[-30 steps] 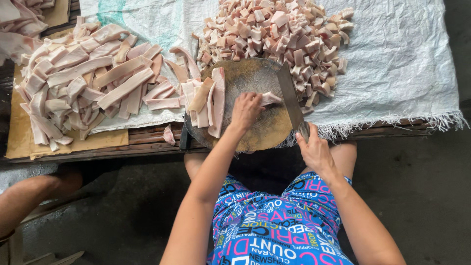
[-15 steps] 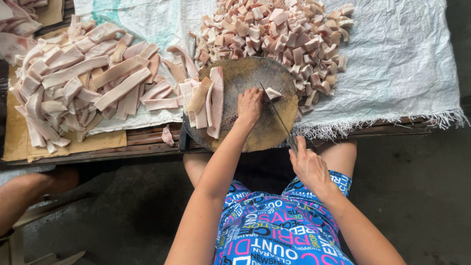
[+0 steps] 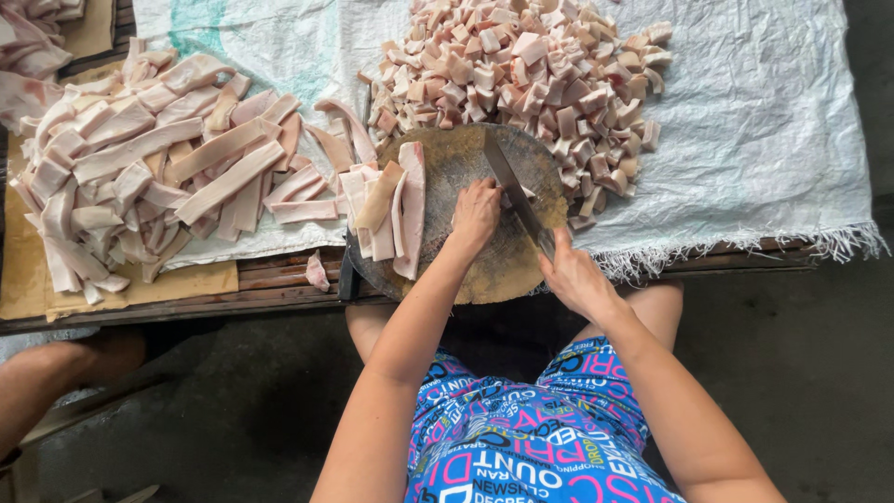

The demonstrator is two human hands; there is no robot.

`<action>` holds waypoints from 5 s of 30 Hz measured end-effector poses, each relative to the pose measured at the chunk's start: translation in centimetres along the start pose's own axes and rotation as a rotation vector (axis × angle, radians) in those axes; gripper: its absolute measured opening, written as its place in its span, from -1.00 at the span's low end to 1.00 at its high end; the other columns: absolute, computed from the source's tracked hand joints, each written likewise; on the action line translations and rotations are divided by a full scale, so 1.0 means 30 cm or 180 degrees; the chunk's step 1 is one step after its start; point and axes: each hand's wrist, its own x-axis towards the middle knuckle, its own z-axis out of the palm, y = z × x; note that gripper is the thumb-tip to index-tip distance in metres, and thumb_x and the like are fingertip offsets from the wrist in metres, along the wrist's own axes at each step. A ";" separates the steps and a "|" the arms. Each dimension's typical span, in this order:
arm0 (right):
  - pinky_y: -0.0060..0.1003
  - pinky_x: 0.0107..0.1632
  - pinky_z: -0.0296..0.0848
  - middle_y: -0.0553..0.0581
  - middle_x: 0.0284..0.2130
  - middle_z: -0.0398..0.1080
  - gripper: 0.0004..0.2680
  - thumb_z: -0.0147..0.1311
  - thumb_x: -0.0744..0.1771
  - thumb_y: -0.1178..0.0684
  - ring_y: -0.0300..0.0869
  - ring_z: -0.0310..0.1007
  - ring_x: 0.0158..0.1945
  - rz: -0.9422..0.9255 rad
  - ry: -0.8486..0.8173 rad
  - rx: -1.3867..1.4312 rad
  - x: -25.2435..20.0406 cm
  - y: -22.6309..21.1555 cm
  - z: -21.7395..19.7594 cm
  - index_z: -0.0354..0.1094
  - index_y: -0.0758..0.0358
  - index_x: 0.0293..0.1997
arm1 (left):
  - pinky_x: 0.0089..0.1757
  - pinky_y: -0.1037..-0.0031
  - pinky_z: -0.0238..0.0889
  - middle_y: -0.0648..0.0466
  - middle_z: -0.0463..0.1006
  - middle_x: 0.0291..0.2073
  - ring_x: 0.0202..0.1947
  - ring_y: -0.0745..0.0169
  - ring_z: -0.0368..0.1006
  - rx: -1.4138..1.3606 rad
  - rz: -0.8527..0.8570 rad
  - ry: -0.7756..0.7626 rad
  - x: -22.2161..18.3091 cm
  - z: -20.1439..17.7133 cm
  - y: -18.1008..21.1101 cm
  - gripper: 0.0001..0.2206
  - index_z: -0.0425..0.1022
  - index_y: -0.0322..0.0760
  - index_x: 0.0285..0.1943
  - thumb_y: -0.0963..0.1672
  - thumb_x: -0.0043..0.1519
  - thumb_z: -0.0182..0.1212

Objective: The person is chopping strips of animal skin and fat into smaller pieces on a wooden cutting board using a cleaver. Another person moves pieces of meat onto the work surface as they are prepared.

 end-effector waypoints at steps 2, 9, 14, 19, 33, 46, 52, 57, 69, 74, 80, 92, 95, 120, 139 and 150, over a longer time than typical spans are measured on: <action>0.28 -0.27 0.48 0.64 -0.46 0.45 -0.67 -0.04 0.40 -0.02 0.48 0.49 -0.31 0.0036 -0.0052 -0.0099 0.064 -0.012 0.024 -0.01 0.40 0.19 | 0.00 0.14 0.27 0.00 0.53 -0.13 -0.01 -0.03 0.43 -0.0123 0.0004 -0.0027 -0.009 -0.017 0.006 -0.68 0.63 -0.10 0.09 -0.20 0.24 0.02; 0.26 -0.24 0.48 0.64 -0.41 0.44 -0.61 0.01 0.38 -0.06 0.48 0.48 -0.26 -0.0334 0.0307 0.0317 0.139 -0.025 -0.015 0.02 0.34 0.27 | 0.10 0.11 0.22 0.01 0.52 0.07 0.15 -0.05 0.35 -0.0495 -0.0165 0.0029 -0.116 -0.156 0.039 -0.49 0.45 -0.26 0.25 -0.13 0.06 0.36; 0.27 -0.25 0.46 0.56 -0.42 0.48 -0.67 -0.02 0.40 -0.06 0.45 0.51 -0.28 -0.0217 0.0507 0.0327 -0.021 -0.071 -0.055 0.09 0.26 0.25 | 0.13 0.12 0.23 -0.11 0.42 0.20 0.17 -0.15 0.30 -0.0680 -0.0237 0.0287 -0.165 -0.173 -0.019 -0.18 0.21 -0.35 0.49 -0.09 -0.01 0.46; 0.26 -0.25 0.47 0.55 -0.48 0.48 -0.67 -0.03 0.39 -0.06 0.42 0.53 -0.31 -0.0092 0.0340 0.0208 -0.105 -0.105 -0.050 0.09 0.24 0.25 | -0.02 0.20 0.42 -0.02 0.51 0.08 0.07 -0.06 0.44 -0.0090 -0.0390 0.0159 -0.139 -0.100 -0.002 -0.69 0.49 -0.21 0.19 -0.12 0.27 0.28; 0.31 -0.24 0.47 0.56 -0.45 0.48 -0.61 -0.03 0.38 -0.05 0.45 0.50 -0.33 0.0047 0.0022 -0.0362 -0.196 -0.084 0.063 0.00 0.33 0.30 | -0.09 0.13 0.41 -0.12 0.49 -0.13 -0.06 -0.12 0.48 -0.0353 -0.0573 0.0186 -0.116 -0.068 -0.020 -0.81 0.53 -0.30 -0.07 -0.11 0.37 0.05; 0.33 -0.21 0.45 0.63 -0.45 0.45 -0.66 -0.01 0.39 0.00 0.51 0.47 -0.30 -0.0091 -0.0141 -0.0222 0.078 -0.094 0.083 0.00 0.40 0.19 | -0.06 0.17 0.41 -0.04 0.52 -0.09 0.04 -0.07 0.44 -0.0503 -0.0278 0.0034 -0.085 -0.102 -0.053 -0.84 0.59 -0.27 -0.10 -0.15 0.28 0.11; 0.19 -0.24 0.56 0.57 -0.39 0.50 -0.65 -0.06 0.40 -0.02 0.41 0.57 -0.30 0.0005 -0.0250 -0.0024 0.201 -0.159 0.051 -0.01 0.38 0.25 | 0.00 0.15 0.34 -0.02 0.54 -0.06 0.04 -0.12 0.42 -0.0419 -0.0242 -0.0192 -0.117 -0.192 -0.012 -0.76 0.60 -0.21 -0.02 -0.14 0.12 0.29; 0.13 -0.25 0.53 0.52 -0.32 0.51 -0.64 0.04 0.40 -0.06 0.37 0.56 -0.26 -0.0846 0.0879 0.0489 0.084 -0.108 0.000 0.14 0.34 0.27 | 0.13 0.12 0.27 -0.20 0.47 0.14 0.11 -0.23 0.39 -0.1151 -0.0118 0.0383 -0.235 -0.191 -0.126 -0.28 0.21 -0.33 0.47 -0.18 0.05 0.38; 0.23 -0.28 0.47 0.51 -0.45 0.49 -0.69 0.01 0.39 -0.04 0.40 0.52 -0.32 -0.0382 0.0478 0.0292 -0.162 -0.139 -0.031 0.15 0.25 0.22 | 0.03 0.18 0.38 -0.13 0.51 0.04 0.04 -0.16 0.49 -0.1222 -0.0751 0.0298 -0.170 -0.084 -0.014 -0.59 0.47 -0.23 0.27 -0.17 0.20 0.32; 0.23 -0.25 0.50 0.50 -0.42 0.50 -0.70 0.01 0.38 -0.04 0.39 0.53 -0.31 -0.0329 0.0540 0.0077 -0.261 -0.099 0.005 0.15 0.24 0.20 | -0.07 0.14 0.37 -0.09 0.52 -0.02 -0.01 -0.16 0.48 -0.0846 -0.0656 0.0334 -0.161 -0.136 0.020 -0.61 0.50 -0.23 0.17 -0.14 0.14 0.33; 0.26 -0.25 0.49 0.53 -0.43 0.49 -0.67 0.00 0.37 -0.03 0.41 0.52 -0.33 -0.0237 0.0359 -0.0142 -0.311 -0.077 0.033 0.12 0.26 0.23 | -0.06 0.18 0.40 -0.07 0.53 -0.10 -0.05 -0.08 0.53 -0.0988 -0.0731 0.0041 -0.164 -0.139 0.013 -0.82 0.55 -0.23 0.01 -0.16 0.29 0.13; 0.29 -0.22 0.47 0.56 -0.46 0.47 -0.64 0.00 0.37 -0.01 0.45 0.50 -0.31 -0.0235 -0.0072 -0.0337 -0.115 -0.059 0.034 0.01 0.38 0.22 | -0.14 0.04 0.38 -0.23 0.60 -0.28 -0.15 -0.28 0.54 -0.0775 -0.0969 0.0059 -0.089 -0.077 -0.034 -0.72 0.47 -0.34 -0.17 -0.03 0.41 0.02; 0.28 -0.21 0.47 0.60 -0.47 0.45 -0.64 0.01 0.37 0.01 0.46 0.49 -0.30 -0.0326 -0.0061 -0.0334 -0.055 -0.067 0.043 0.00 0.41 0.21 | -0.13 0.06 0.39 -0.22 0.60 -0.22 -0.15 -0.24 0.56 -0.0637 -0.0851 0.0043 -0.087 -0.067 -0.042 -0.72 0.48 -0.36 -0.14 -0.04 0.42 0.00; -0.27 -0.66 0.39 0.06 -0.61 0.32 -0.72 0.04 0.39 0.02 -0.27 0.34 -0.68 0.0768 0.0522 0.2419 -0.141 -0.013 -0.121 0.15 0.29 0.18 | 0.22 0.22 0.32 -0.24 0.43 0.23 0.23 -0.10 0.44 -0.1949 -0.0747 -0.0199 -0.035 -0.191 -0.016 -0.41 0.22 -0.15 0.48 -0.16 0.21 0.25; -0.17 -0.63 0.43 0.12 -0.66 0.37 -0.65 0.04 0.36 -0.06 -0.17 0.41 -0.69 0.1195 0.0230 0.1770 -0.201 0.045 -0.112 0.15 0.19 0.26 | -0.12 0.00 0.46 -0.13 0.44 0.08 -0.04 -0.33 0.50 -0.0272 -0.0487 -0.0686 0.089 0.002 0.294 -0.48 0.29 -0.03 0.23 -0.13 0.08 0.40; -0.17 -0.67 0.41 0.13 -0.67 0.36 -0.63 0.05 0.36 -0.05 -0.15 0.40 -0.71 0.1122 0.0217 0.1817 -0.196 0.070 -0.104 0.10 0.24 0.27 | 0.14 0.27 0.38 -0.14 0.56 0.08 0.08 -0.01 0.54 -0.1539 -0.0465 -0.0595 0.447 -0.300 0.125 -0.68 0.43 -0.33 0.22 -0.19 0.27 0.12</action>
